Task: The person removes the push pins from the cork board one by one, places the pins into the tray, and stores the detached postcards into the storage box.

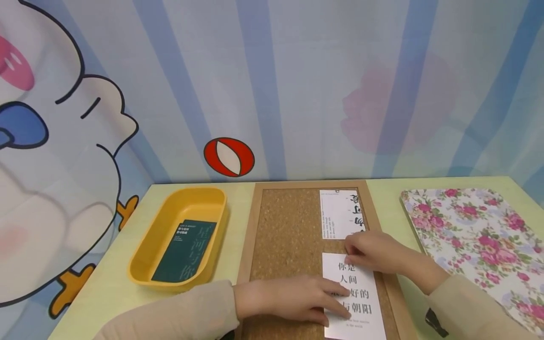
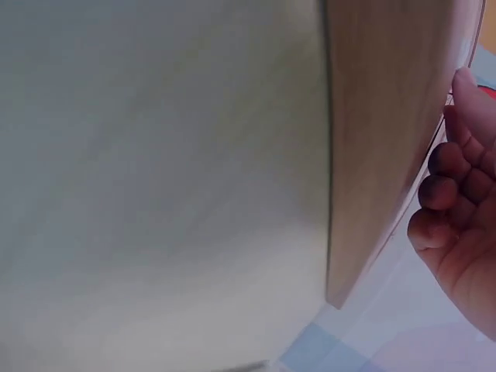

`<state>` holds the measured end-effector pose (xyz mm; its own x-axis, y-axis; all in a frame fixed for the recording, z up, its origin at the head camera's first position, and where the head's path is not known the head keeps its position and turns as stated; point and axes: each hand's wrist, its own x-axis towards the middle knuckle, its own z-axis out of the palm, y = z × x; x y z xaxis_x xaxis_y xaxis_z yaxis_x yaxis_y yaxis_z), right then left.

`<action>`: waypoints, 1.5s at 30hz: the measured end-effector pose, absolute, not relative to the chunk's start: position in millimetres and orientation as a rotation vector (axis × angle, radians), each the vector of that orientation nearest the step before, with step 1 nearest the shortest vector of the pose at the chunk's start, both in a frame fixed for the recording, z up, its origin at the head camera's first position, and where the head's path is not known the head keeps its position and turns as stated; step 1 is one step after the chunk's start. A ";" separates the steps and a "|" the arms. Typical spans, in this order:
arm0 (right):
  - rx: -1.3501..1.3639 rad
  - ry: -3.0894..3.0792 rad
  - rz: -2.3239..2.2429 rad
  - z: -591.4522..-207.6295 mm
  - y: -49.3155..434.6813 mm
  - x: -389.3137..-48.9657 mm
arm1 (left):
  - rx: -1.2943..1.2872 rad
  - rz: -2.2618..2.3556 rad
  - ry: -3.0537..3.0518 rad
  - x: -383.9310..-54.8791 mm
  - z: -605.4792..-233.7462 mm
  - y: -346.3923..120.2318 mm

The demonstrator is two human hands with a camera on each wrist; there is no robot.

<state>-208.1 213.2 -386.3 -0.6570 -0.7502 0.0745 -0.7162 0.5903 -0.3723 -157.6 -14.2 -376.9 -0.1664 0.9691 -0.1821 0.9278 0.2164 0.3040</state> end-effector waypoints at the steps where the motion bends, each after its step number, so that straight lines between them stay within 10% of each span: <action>1: -1.262 2.733 -0.532 -385.7 212.0 -208.2 | 1.771 0.180 2.163 -157.5 -376.7 -14.1; 19: -1.629 2.838 -0.361 -392.9 211.3 -203.7 | 1.757 0.195 2.157 -156.2 -376.2 -14.3; 45: -1.169 2.821 -0.344 -387.4 208.8 -202.3 | 1.721 0.205 2.151 -156.3 -376.7 -14.6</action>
